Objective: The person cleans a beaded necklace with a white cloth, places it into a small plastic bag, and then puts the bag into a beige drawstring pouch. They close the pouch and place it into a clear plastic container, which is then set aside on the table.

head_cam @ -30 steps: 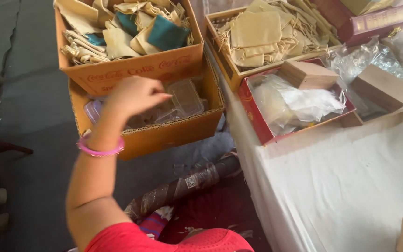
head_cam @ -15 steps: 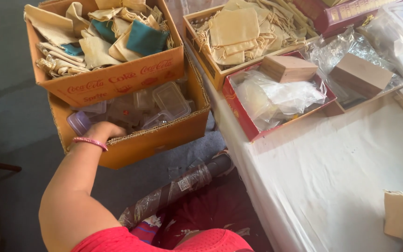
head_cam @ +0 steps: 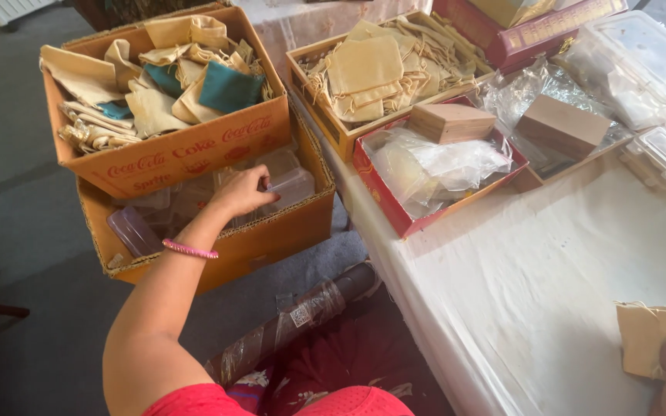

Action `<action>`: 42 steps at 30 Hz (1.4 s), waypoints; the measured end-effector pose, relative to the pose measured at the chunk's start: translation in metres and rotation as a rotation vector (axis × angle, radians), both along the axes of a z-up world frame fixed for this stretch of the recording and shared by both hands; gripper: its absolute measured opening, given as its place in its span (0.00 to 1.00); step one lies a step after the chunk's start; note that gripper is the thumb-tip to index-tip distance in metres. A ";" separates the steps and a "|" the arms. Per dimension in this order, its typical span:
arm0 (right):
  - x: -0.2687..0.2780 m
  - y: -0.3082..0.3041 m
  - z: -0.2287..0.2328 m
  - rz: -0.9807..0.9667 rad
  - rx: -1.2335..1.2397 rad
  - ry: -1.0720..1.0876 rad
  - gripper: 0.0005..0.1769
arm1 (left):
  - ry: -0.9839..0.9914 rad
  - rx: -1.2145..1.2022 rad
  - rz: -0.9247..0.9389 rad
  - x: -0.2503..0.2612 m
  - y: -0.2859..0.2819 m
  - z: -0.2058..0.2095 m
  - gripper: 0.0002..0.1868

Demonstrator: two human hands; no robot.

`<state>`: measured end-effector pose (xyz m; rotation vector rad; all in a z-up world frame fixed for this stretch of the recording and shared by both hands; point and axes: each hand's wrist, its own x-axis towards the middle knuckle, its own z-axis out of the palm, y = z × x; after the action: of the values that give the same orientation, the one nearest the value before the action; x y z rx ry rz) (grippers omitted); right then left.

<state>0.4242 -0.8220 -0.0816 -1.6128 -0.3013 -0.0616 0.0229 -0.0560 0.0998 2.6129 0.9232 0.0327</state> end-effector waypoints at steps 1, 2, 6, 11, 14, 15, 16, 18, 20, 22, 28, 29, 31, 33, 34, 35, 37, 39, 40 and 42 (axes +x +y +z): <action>0.001 0.002 0.002 -0.002 0.008 -0.003 0.18 | -0.003 0.008 -0.002 -0.002 -0.009 0.010 0.22; 0.002 0.005 0.004 -0.008 -0.010 0.025 0.18 | 0.003 0.186 -0.017 -0.004 -0.018 0.021 0.18; -0.059 0.056 0.090 -0.159 -0.239 0.112 0.19 | -0.596 0.495 -0.047 -0.006 -0.088 0.092 0.16; -0.053 0.049 0.064 -0.295 -0.187 -0.055 0.16 | -0.875 -0.200 -0.282 0.044 -0.165 0.114 0.20; -0.056 0.050 0.065 -0.391 -0.287 -0.039 0.13 | -0.826 -0.431 -0.665 0.121 -0.217 0.065 0.16; -0.053 0.053 0.066 -0.371 -0.260 -0.047 0.10 | -0.853 -0.492 -0.881 0.149 -0.238 0.045 0.14; -0.053 0.050 0.059 -0.427 -0.266 -0.044 0.10 | -0.847 -0.522 -0.930 0.170 -0.265 0.037 0.14; -0.041 0.048 0.046 -0.314 -0.036 0.014 0.03 | -0.679 -0.769 -0.756 0.207 -0.320 0.023 0.15; -0.056 0.055 0.067 -0.339 -0.061 -0.055 0.06 | -0.636 -0.921 -0.680 0.244 -0.361 -0.023 0.18; -0.067 0.064 0.085 -0.352 -0.088 -0.118 0.10 | -0.580 -1.059 -0.587 0.259 -0.395 -0.046 0.22; -0.070 0.072 0.106 -0.589 0.000 -0.240 0.11 | -0.115 -0.704 -1.000 0.261 -0.423 0.005 0.45; -0.071 0.074 0.110 -0.607 0.014 -0.264 0.11 | -0.178 -0.483 -1.140 0.273 -0.424 0.011 0.48; -0.075 0.078 0.116 -0.636 0.030 -0.284 0.10 | -0.236 -0.254 -1.279 0.298 -0.428 0.019 0.52; -0.078 0.083 0.123 -0.593 0.036 -0.358 0.12 | -0.320 -0.149 -1.411 0.325 -0.435 0.021 0.56; -0.078 0.083 0.122 -0.600 0.037 -0.358 0.12 | -0.318 -0.148 -1.418 0.335 -0.440 0.011 0.56; -0.076 0.084 0.122 -0.552 0.036 -0.398 0.10 | -0.306 -0.204 -1.415 0.345 -0.446 0.002 0.55; -0.071 0.084 0.117 -0.510 0.034 -0.439 0.10 | -0.294 -0.260 -1.418 0.358 -0.456 -0.014 0.54; -0.066 0.080 0.105 -0.385 0.064 -0.218 0.11 | -0.302 -0.458 -1.372 0.364 -0.465 -0.028 0.56; -0.064 0.078 0.102 -0.392 0.062 -0.219 0.11 | -0.302 -0.460 -1.379 0.361 -0.466 -0.029 0.56; -0.061 0.074 0.098 -0.406 0.356 -0.027 0.11 | -0.327 -0.619 -1.314 0.355 -0.469 -0.031 0.59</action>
<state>0.3635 -0.7483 0.0168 -1.2977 0.0225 -0.4250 0.3783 -0.5253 0.0691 2.0351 -0.8338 -0.1378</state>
